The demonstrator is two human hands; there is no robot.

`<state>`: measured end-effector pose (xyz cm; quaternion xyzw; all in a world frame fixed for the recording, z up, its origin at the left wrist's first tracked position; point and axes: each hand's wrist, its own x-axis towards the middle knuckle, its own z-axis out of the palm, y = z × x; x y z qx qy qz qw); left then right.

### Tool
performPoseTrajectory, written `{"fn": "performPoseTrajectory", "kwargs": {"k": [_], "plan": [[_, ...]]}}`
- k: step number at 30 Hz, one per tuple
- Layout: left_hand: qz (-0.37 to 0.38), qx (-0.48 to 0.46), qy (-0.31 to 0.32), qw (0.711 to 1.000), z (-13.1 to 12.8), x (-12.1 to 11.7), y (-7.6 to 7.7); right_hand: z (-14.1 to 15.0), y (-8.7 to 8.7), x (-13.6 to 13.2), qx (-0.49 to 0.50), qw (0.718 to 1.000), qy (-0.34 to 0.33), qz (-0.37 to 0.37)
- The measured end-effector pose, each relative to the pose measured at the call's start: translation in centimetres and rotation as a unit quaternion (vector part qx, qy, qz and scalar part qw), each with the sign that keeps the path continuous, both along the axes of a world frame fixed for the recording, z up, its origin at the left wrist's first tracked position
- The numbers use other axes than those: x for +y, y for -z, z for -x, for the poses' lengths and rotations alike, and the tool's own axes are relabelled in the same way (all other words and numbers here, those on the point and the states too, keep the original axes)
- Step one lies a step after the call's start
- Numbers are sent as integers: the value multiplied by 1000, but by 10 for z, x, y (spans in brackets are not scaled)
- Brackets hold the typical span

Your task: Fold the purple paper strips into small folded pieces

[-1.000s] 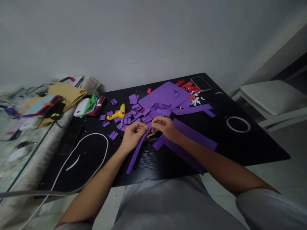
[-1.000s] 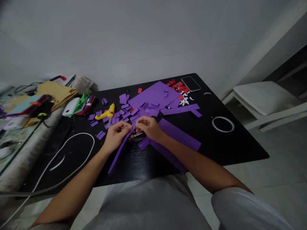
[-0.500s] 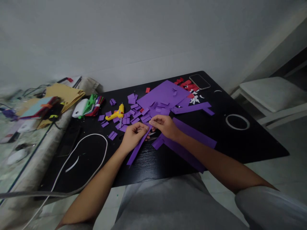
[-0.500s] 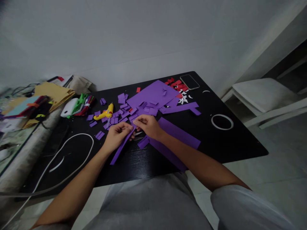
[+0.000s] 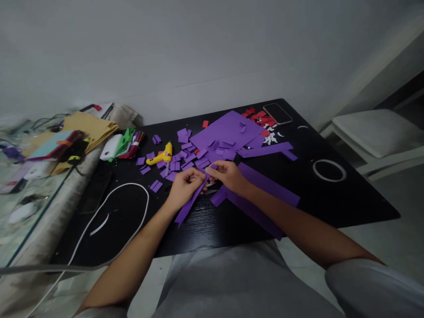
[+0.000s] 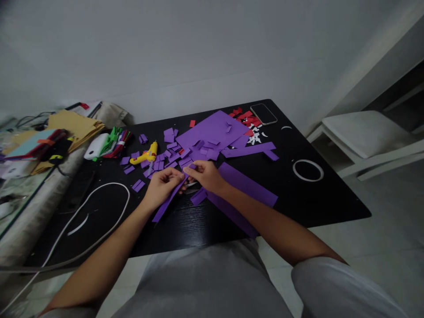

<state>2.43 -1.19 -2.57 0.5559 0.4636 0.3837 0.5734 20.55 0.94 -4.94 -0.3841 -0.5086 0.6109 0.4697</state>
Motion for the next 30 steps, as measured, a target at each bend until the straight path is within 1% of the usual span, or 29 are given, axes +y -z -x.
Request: {"fn": "performPoseTrajectory", "kwargs": {"k": [2, 4, 10, 16, 18, 20, 24, 30], "plan": [[-2, -2, 2, 1000, -1, 0, 0, 0, 0, -1, -2, 1000, -15, -6], [-3, -2, 1, 1000, -1, 0, 0, -1, 0, -1, -5, 1000, -13, -15], [11, 11, 3, 1000, 2, 2, 0, -3, 3, 4, -13, 999, 19, -25], [19, 16, -6, 1000, 1, 2, -1, -4, -5, 4, -3, 999, 53, -2], [17, 13, -11, 1000, 1, 2, -2, -3, -7, 2, 14, 999, 45, 19], [18, 8, -19, 1000, 0, 2, -3, -2, -7, 0, 24, 998, 22, 45], [21, 3, -18, 1000, 0, 2, -5, -1, -5, -2, 21, 996, -16, 82], [36, 7, 10, 999, 1, 3, -7, -2, -3, 0, 10, 998, 10, 64]]}}
